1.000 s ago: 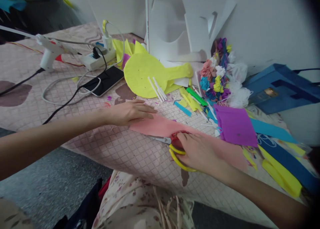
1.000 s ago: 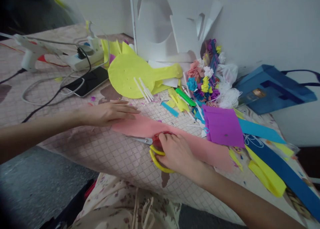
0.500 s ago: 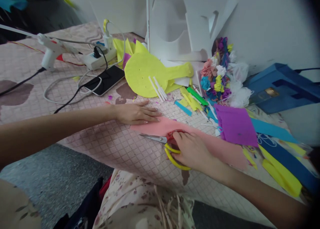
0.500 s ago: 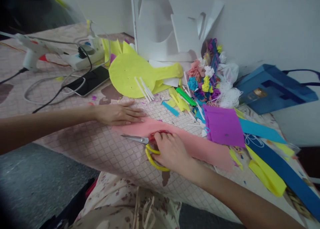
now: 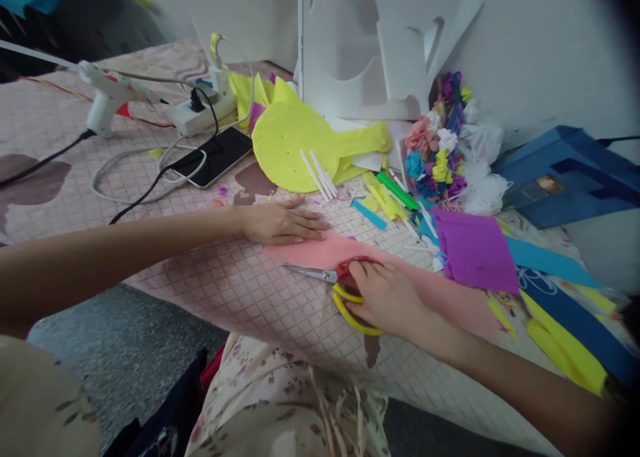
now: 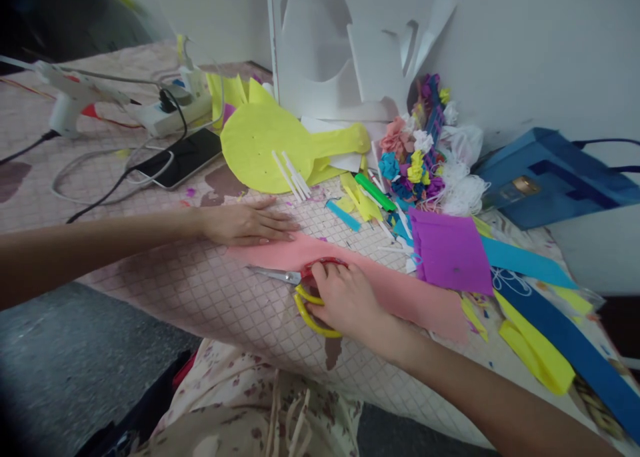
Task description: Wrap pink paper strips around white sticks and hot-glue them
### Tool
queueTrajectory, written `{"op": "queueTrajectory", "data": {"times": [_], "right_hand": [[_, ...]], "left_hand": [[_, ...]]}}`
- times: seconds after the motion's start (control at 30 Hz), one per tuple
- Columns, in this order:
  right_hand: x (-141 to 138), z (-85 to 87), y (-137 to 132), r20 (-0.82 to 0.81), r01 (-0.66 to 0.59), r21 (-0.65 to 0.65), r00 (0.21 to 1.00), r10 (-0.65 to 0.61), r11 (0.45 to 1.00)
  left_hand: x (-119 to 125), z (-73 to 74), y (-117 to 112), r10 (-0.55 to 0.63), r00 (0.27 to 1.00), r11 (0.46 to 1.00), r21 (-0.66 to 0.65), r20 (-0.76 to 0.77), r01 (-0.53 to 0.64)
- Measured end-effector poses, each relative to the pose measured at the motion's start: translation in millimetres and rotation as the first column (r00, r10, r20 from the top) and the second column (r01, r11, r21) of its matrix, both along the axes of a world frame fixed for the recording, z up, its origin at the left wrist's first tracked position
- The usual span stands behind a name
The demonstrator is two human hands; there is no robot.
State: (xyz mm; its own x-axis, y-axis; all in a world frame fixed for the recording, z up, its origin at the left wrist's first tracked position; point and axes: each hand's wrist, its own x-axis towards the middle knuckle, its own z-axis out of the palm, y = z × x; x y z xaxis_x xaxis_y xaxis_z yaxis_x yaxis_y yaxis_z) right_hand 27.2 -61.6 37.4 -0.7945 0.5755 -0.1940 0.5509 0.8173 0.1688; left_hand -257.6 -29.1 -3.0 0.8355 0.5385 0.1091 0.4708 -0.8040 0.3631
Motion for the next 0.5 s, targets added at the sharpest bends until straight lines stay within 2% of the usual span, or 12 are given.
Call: {"op": "queueTrajectory", "data": {"times": [0.23,0.5], "right_hand": [[1.2,-2.2,-0.7,0.012,-0.048,0.051,0.999,0.048,0.998],[3.1,-1.4,-2.0,-0.015,-0.037,0.049,0.999,0.037,0.998]], "left_hand": [[-0.3,0.8,-0.1,-0.006,1.000,0.999,0.032,-0.023,0.007],[-1.3,-1.6,0.8,-0.017,0.999,1.000,0.025,-0.042,0.019]]}}
